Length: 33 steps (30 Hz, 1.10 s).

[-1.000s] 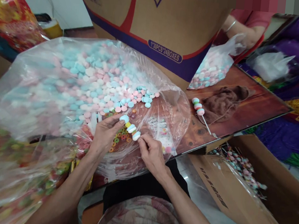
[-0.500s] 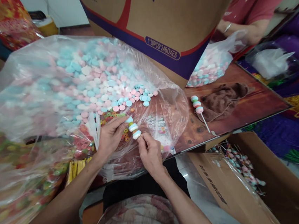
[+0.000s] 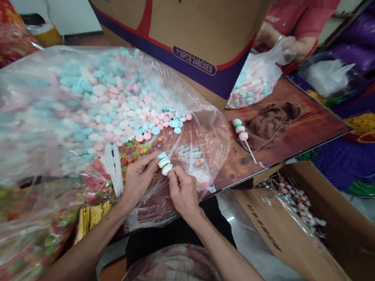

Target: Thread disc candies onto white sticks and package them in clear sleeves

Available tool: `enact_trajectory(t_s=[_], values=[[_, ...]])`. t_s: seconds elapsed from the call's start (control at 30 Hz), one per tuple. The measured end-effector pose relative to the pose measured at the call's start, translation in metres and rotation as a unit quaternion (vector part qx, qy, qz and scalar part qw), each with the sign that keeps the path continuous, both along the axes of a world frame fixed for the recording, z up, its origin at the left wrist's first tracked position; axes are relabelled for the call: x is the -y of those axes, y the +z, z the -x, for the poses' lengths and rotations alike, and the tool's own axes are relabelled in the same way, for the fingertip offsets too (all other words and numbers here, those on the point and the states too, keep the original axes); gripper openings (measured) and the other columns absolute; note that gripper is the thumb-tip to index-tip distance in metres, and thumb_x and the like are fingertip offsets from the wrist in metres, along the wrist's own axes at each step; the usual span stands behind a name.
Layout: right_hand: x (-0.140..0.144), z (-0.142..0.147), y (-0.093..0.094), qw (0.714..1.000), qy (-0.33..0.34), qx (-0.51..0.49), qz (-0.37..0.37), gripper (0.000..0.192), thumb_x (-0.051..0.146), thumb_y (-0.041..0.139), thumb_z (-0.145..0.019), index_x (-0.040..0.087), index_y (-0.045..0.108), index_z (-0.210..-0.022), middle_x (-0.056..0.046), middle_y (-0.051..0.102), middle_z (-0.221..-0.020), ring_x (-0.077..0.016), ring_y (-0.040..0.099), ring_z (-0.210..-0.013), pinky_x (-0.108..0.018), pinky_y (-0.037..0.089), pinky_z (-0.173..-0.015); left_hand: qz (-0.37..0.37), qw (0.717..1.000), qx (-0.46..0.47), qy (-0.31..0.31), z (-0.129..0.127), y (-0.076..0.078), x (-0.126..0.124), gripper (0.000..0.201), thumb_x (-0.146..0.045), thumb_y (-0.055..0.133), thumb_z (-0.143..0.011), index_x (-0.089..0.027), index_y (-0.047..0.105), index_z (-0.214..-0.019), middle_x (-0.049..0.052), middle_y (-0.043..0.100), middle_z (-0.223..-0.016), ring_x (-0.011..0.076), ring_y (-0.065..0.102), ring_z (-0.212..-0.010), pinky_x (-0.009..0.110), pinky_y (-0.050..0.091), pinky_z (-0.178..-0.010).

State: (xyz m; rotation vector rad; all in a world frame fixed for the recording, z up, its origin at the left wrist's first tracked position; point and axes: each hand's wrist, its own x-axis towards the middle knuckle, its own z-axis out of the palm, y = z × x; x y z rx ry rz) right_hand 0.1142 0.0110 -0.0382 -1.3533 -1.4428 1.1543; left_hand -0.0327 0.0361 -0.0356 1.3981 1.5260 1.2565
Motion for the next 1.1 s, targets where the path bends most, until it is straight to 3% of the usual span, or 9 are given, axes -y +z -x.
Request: enact_trajectory(t_s=[0.23, 0.37, 0.47, 0.6, 0.7, 0.8, 0.9, 1.03, 1.1], values=[[0.000, 0.003, 0.014, 0.997, 0.045, 0.038, -0.048, 0.026, 0.023, 0.046, -0.098, 0.020, 0.053, -0.074, 0.004, 0.050, -0.062, -0.0108, 0.047, -0.058, -0.023, 0.035, -0.060, 0.033, 0.993, -0.014, 0.110, 0.006, 0.009, -0.005, 0.036, -0.042, 0.068, -0.084, -0.021, 0.077, -0.112, 0.005, 0.077, -0.113, 0.0254, 0.072, -0.105, 0.044, 0.052, -0.105], [0.001, -0.015, 0.024, 0.990, 0.054, 0.083, -0.098, 0.022, 0.019, 0.045, -0.099, 0.020, 0.059, -0.083, 0.003, 0.056, -0.069, -0.0114, 0.052, -0.063, -0.023, 0.038, -0.065, 0.041, 0.994, -0.008, 0.097, 0.009, 0.009, -0.009, 0.041, -0.045, 0.071, -0.080, -0.024, 0.075, -0.116, 0.003, 0.077, -0.115, 0.0251, 0.072, -0.106, 0.045, 0.051, -0.107], [0.003, -0.044, 0.030, 0.985, -0.010, 0.109, -0.130, 0.023, 0.020, 0.047, -0.098, 0.020, 0.063, -0.083, 0.002, 0.056, -0.067, -0.0120, 0.052, -0.062, -0.023, 0.039, -0.063, 0.036, 0.997, 0.005, 0.064, 0.010, 0.007, -0.010, 0.037, -0.047, 0.072, -0.079, -0.023, 0.077, -0.108, 0.004, 0.079, -0.108, 0.0254, 0.074, -0.101, 0.045, 0.053, -0.106], [-0.004, -0.096, 0.032, 0.968, -0.162, 0.121, -0.148, 0.021, 0.025, 0.048, -0.098, 0.019, 0.066, -0.087, 0.002, 0.058, -0.069, -0.0135, 0.053, -0.062, -0.024, 0.041, -0.062, 0.023, 0.998, 0.034, 0.038, 0.010, 0.001, -0.011, 0.036, -0.046, 0.072, -0.079, -0.020, 0.076, -0.103, 0.006, 0.079, -0.103, 0.0244, 0.076, -0.093, 0.042, 0.056, -0.100], [-0.022, -0.132, 0.022, 0.930, -0.287, 0.166, -0.156, 0.024, 0.033, 0.050, -0.096, 0.018, 0.066, -0.086, 0.000, 0.060, -0.071, -0.0155, 0.055, -0.064, -0.027, 0.043, -0.066, 0.022, 0.998, 0.042, 0.030, 0.009, -0.001, -0.011, 0.036, -0.046, 0.071, -0.079, -0.019, 0.075, -0.102, 0.006, 0.080, -0.097, 0.0231, 0.076, -0.086, 0.039, 0.060, -0.091], [-0.045, -0.153, 0.003, 0.912, -0.303, 0.237, -0.142, 0.028, 0.035, 0.050, -0.094, 0.017, 0.071, -0.092, -0.003, 0.066, -0.072, -0.0191, 0.059, -0.066, -0.031, 0.044, -0.068, 0.026, 0.999, 0.027, 0.019, 0.009, -0.002, -0.011, 0.035, -0.044, 0.068, -0.083, -0.019, 0.074, -0.106, 0.007, 0.079, -0.097, 0.0218, 0.075, -0.082, 0.037, 0.061, -0.083], [-0.060, -0.154, -0.011, 0.888, -0.276, 0.322, -0.177, 0.031, 0.034, 0.049, -0.092, 0.016, 0.074, -0.099, -0.010, 0.071, -0.088, -0.0245, 0.064, -0.081, -0.036, 0.048, -0.075, 0.023, 0.999, -0.018, 0.019, 0.014, -0.001, -0.010, 0.032, -0.040, 0.064, -0.085, -0.019, 0.074, -0.107, 0.007, 0.078, -0.099, 0.0206, 0.074, -0.079, 0.035, 0.059, -0.080], [-0.053, -0.128, 0.000, 0.822, -0.327, 0.362, -0.294, 0.026, 0.030, 0.055, -0.093, 0.016, 0.073, -0.106, -0.015, 0.069, -0.103, -0.0292, 0.062, -0.098, -0.046, 0.049, -0.087, 0.002, 0.998, -0.066, 0.012, 0.029, 0.008, -0.010, 0.028, -0.035, 0.059, -0.087, -0.020, 0.076, -0.103, 0.007, 0.076, -0.103, 0.0196, 0.071, -0.081, 0.033, 0.057, -0.077], [-0.042, -0.101, 0.011, 0.837, -0.286, 0.317, -0.343, 0.021, 0.024, 0.056, -0.094, 0.018, 0.072, -0.106, -0.013, 0.068, -0.104, -0.0274, 0.064, -0.100, -0.044, 0.050, -0.088, 0.001, 0.996, -0.084, 0.019, 0.037, 0.016, -0.010, 0.028, -0.032, 0.057, -0.086, -0.020, 0.076, -0.102, 0.007, 0.076, -0.098, 0.0183, 0.068, -0.077, 0.031, 0.055, -0.072]])
